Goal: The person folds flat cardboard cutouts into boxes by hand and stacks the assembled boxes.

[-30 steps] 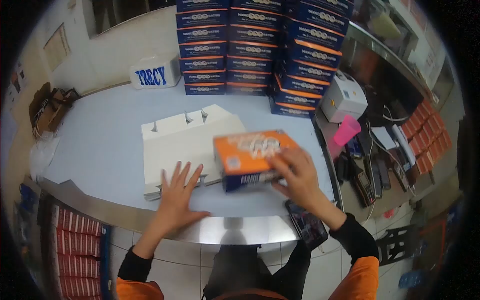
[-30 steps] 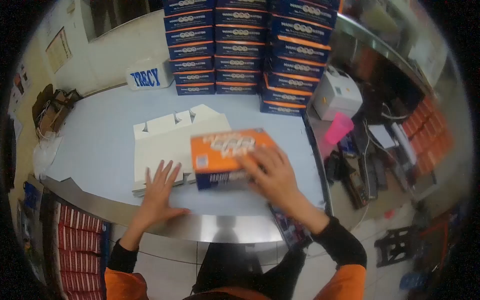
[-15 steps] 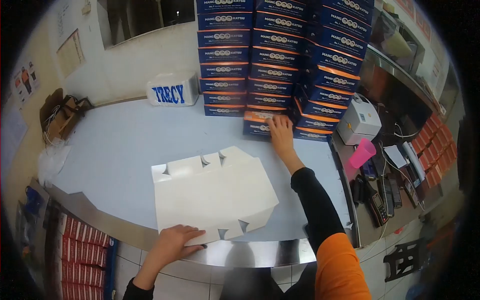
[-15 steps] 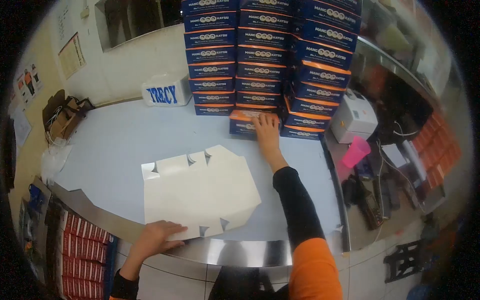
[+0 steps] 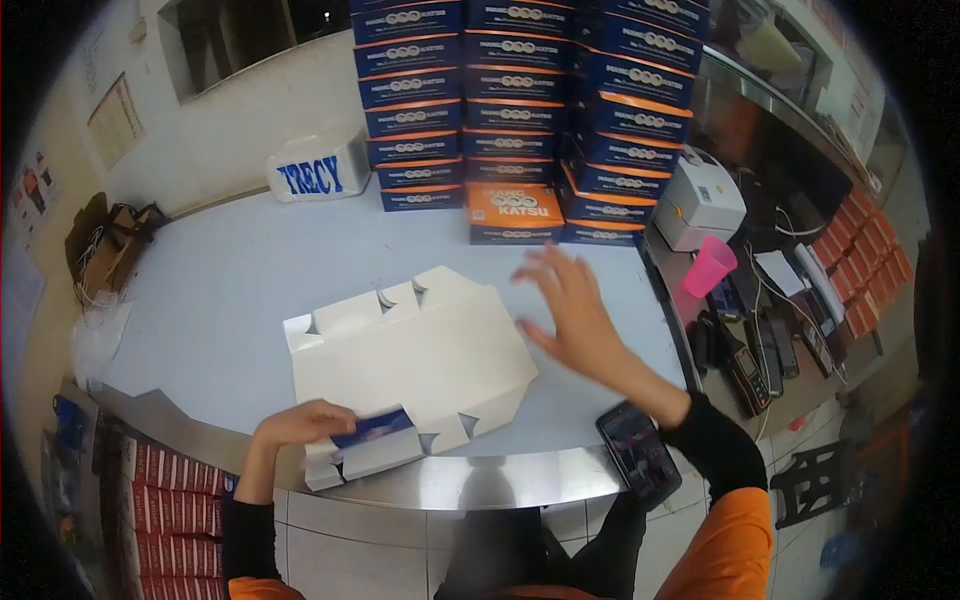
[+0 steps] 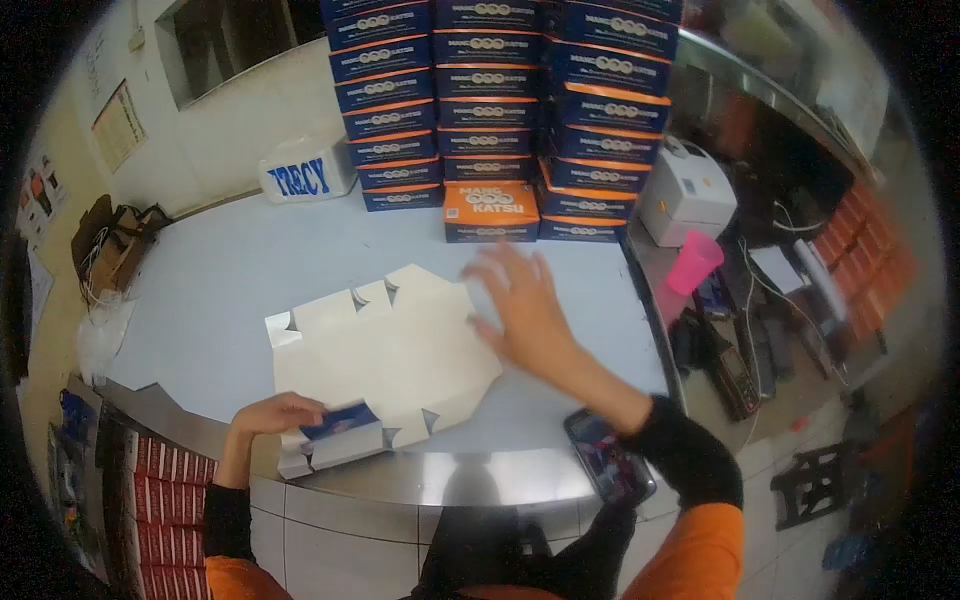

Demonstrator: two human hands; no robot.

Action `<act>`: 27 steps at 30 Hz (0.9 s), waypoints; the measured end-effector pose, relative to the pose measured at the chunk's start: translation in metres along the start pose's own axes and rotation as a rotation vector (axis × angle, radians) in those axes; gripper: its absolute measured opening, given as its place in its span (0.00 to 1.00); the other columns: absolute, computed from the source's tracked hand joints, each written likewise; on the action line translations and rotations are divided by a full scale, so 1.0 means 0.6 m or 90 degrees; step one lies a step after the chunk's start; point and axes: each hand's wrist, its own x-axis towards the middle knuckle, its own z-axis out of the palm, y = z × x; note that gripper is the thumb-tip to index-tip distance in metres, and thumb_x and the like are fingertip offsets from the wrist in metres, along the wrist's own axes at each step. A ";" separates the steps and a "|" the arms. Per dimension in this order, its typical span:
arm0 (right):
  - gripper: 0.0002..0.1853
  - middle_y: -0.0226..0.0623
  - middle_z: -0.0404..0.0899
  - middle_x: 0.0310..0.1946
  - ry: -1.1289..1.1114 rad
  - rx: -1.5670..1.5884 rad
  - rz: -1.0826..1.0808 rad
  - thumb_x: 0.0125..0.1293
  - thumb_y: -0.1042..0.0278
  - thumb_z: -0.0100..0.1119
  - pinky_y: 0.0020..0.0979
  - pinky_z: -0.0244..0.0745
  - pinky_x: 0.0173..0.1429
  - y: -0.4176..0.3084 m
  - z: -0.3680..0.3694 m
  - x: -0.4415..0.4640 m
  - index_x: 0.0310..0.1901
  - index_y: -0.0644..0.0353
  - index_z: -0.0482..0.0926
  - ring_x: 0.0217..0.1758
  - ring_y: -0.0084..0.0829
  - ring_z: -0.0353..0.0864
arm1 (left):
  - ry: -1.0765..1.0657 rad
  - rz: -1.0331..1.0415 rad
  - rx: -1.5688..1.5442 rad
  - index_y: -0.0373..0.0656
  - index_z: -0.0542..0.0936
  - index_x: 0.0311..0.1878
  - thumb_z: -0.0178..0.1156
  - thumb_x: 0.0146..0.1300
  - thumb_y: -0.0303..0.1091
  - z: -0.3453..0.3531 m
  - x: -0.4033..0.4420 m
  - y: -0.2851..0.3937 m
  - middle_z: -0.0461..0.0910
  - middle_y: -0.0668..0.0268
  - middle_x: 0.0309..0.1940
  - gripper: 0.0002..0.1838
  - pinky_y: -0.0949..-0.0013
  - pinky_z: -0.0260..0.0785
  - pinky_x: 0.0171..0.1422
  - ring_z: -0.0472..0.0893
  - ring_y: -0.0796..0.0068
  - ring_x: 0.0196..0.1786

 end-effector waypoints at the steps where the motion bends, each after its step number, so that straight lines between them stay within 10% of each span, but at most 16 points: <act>1: 0.26 0.42 0.68 0.56 -0.010 0.060 -0.019 0.51 0.69 0.65 0.49 0.58 0.66 -0.029 -0.018 -0.030 0.53 0.50 0.70 0.66 0.45 0.62 | -0.006 -0.002 0.002 0.36 0.79 0.39 0.53 0.69 0.33 0.003 0.002 0.008 0.73 0.74 0.27 0.10 0.76 0.67 0.37 0.69 0.84 0.33; 4: 0.15 0.39 0.78 0.43 -0.185 0.341 -0.055 0.55 0.66 0.64 0.41 0.69 0.56 -0.124 -0.029 -0.137 0.45 0.56 0.75 0.47 0.42 0.77 | 0.167 -0.086 0.018 0.39 0.62 0.24 0.51 0.69 0.34 0.018 0.011 0.041 0.55 0.77 0.19 0.18 0.75 0.54 0.28 0.57 0.85 0.26; 6: 0.17 0.35 0.77 0.47 -0.471 0.450 -0.080 0.59 0.66 0.60 0.40 0.67 0.60 -0.179 0.007 -0.191 0.50 0.53 0.74 0.54 0.37 0.75 | 0.203 -0.046 0.062 0.38 0.63 0.24 0.51 0.69 0.34 0.015 0.015 0.067 0.56 0.76 0.19 0.17 0.75 0.54 0.29 0.57 0.85 0.26; 10: 0.25 0.42 0.66 0.61 -0.117 0.202 -0.118 0.59 0.62 0.61 0.41 0.62 0.65 -0.221 0.150 -0.213 0.58 0.57 0.69 0.64 0.41 0.65 | 0.359 0.054 0.152 0.35 0.70 0.27 0.51 0.69 0.33 -0.013 0.009 0.103 0.59 0.75 0.19 0.14 0.75 0.54 0.28 0.59 0.84 0.26; 12: 0.28 0.44 0.63 0.64 -0.206 0.317 -0.013 0.61 0.60 0.60 0.44 0.58 0.67 -0.218 0.179 -0.163 0.61 0.57 0.66 0.67 0.43 0.62 | 0.464 0.086 0.176 0.32 0.72 0.31 0.51 0.68 0.31 -0.018 -0.002 0.149 0.63 0.66 0.18 0.12 0.72 0.57 0.29 0.61 0.79 0.25; 17: 0.23 0.43 0.70 0.54 0.045 0.212 0.013 0.63 0.61 0.58 0.42 0.63 0.61 -0.234 0.228 -0.133 0.57 0.59 0.68 0.58 0.42 0.68 | 0.649 0.190 0.457 0.30 0.73 0.33 0.52 0.64 0.25 0.060 -0.065 0.295 0.71 0.51 0.25 0.07 0.67 0.64 0.34 0.69 0.56 0.25; 21: 0.20 0.45 0.69 0.53 0.072 0.505 0.100 0.62 0.68 0.58 0.38 0.69 0.58 -0.245 0.110 -0.167 0.55 0.60 0.69 0.56 0.44 0.72 | 0.517 0.130 0.391 0.31 0.76 0.36 0.54 0.60 0.22 0.170 -0.127 0.337 0.76 0.51 0.30 0.04 0.66 0.67 0.37 0.76 0.52 0.30; 23: 0.22 0.44 0.69 0.53 0.348 0.478 0.043 0.61 0.72 0.59 0.39 0.70 0.57 -0.245 0.091 -0.199 0.57 0.59 0.68 0.55 0.44 0.72 | 0.386 0.086 0.319 0.31 0.78 0.40 0.58 0.59 0.24 0.209 -0.143 0.360 0.80 0.53 0.34 0.07 0.67 0.67 0.44 0.76 0.57 0.35; 27: 0.26 0.42 0.70 0.51 0.309 0.478 0.137 0.61 0.73 0.60 0.30 0.76 0.42 -0.223 -0.020 -0.213 0.61 0.59 0.65 0.44 0.36 0.77 | 0.286 0.089 0.212 0.32 0.77 0.32 0.57 0.57 0.22 0.247 -0.129 0.330 0.74 0.56 0.21 0.03 0.68 0.60 0.30 0.71 0.64 0.22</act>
